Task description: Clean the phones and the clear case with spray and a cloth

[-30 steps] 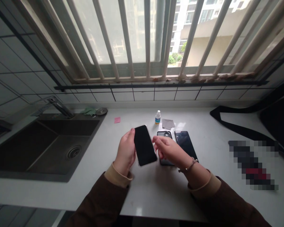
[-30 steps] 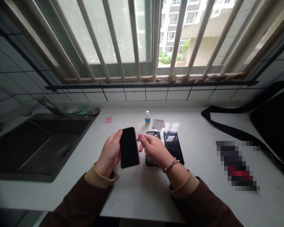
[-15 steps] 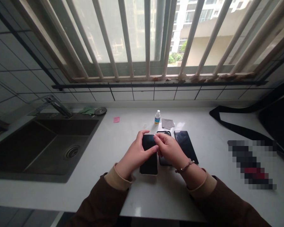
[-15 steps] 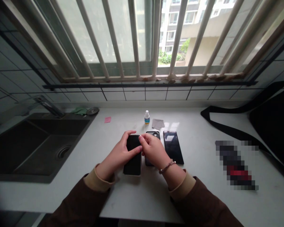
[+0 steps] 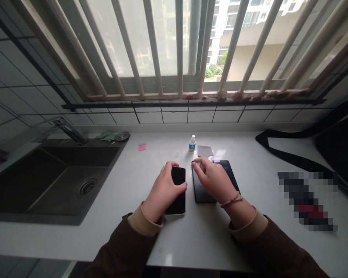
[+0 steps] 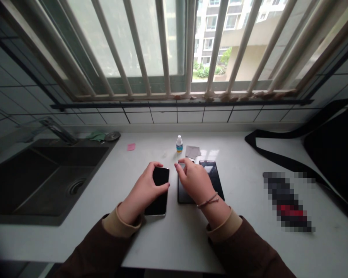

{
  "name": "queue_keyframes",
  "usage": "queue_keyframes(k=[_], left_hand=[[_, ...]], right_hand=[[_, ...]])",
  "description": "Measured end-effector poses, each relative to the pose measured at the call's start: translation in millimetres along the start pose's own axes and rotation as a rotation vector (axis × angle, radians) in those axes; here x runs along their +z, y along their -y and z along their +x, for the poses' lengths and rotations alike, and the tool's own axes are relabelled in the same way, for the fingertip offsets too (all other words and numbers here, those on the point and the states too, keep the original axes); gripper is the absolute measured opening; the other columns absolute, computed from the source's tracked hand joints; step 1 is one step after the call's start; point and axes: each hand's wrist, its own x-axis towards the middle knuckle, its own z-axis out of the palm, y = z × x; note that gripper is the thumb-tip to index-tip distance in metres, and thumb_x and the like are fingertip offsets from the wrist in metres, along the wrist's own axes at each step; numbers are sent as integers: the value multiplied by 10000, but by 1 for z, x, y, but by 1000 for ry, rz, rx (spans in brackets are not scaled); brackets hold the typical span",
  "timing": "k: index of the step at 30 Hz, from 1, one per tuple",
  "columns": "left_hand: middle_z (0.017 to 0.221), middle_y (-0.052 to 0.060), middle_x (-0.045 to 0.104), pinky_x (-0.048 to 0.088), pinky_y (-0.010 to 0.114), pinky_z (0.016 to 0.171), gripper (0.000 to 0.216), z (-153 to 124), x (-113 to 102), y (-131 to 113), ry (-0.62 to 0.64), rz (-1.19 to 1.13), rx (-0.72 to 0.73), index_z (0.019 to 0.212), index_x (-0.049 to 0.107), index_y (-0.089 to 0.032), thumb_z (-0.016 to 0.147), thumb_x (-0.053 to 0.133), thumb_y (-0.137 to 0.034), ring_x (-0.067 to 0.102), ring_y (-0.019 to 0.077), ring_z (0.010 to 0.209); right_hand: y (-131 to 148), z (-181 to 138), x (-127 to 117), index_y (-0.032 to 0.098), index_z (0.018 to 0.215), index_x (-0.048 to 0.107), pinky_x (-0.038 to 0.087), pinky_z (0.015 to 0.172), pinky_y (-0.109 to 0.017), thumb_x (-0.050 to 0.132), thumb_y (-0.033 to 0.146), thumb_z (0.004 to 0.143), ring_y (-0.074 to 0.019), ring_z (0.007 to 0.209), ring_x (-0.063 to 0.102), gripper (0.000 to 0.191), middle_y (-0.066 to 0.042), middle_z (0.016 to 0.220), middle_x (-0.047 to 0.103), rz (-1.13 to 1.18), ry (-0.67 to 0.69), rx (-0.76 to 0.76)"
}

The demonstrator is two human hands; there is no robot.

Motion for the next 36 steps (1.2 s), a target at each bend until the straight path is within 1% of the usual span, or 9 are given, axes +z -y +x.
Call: queue_keyframes(k=[3,7,11,17,22,24,27,31,36], left_hand=[[1128,71,691,526,405,912,492,3,-2,0,-16,-8,-66,1218,567,-242,777,784,-262,684,273,1025],[1072,67,709,528,389,867,476,6,-1,6,3,-22,-110,1217,588,-233,785,782,-275,694,265,968],[1139,92,719,523,384,909,469,9,-1,16,-12,-6,-110,1225,605,-218,793,778,-275,698,274,1046],[1271,166,693,484,445,1030,395,13,-5,20,-3,103,-110,1252,633,-173,904,692,-351,654,325,1190],[1328,202,637,456,466,1096,629,7,-1,13,-1,243,-96,1366,592,-138,897,716,-538,617,364,1258],[1350,219,607,441,469,1125,731,4,3,9,-1,303,-95,1431,562,-116,876,739,-559,598,380,1287],[1345,229,584,425,460,1150,826,1,7,5,3,397,-88,1497,520,-85,847,785,-521,582,392,1303],[1324,225,569,423,439,1146,839,-1,9,2,4,449,-93,1501,509,-75,836,803,-494,594,383,1276],[1270,212,569,450,433,1095,747,-3,10,-2,-11,501,-89,1442,544,-84,853,777,-481,616,378,1216]], right_hand=[[-8,5,-6,208,1119,750,401,663,-317,574,412,1054,-225,738,704,277,-40,791,765,-119,-18,67],[-13,7,-9,228,1136,747,412,687,-316,553,404,1063,-245,811,739,272,-67,871,792,-245,-4,138],[-17,7,-10,205,1165,731,443,714,-333,527,411,1072,-293,897,764,305,-129,964,804,-436,12,212],[-24,10,-11,161,1080,713,499,778,-364,540,412,1055,-316,950,772,306,-188,1029,791,-561,163,332],[-26,10,-10,141,1022,741,508,757,-358,532,378,1047,-326,937,781,317,-204,1022,793,-570,160,333],[-26,10,-10,134,1008,749,508,747,-352,527,357,1047,-327,927,785,317,-208,1015,793,-572,155,331],[-25,10,-10,131,969,753,508,737,-351,503,329,1054,-330,916,789,330,-211,1003,792,-572,144,321],[-22,9,-10,130,983,734,507,742,-360,464,326,1077,-341,915,791,346,-213,986,788,-573,119,296],[-15,9,-11,133,1107,675,481,713,-348,377,315,1118,-327,876,789,349,-195,965,787,-566,85,258]])
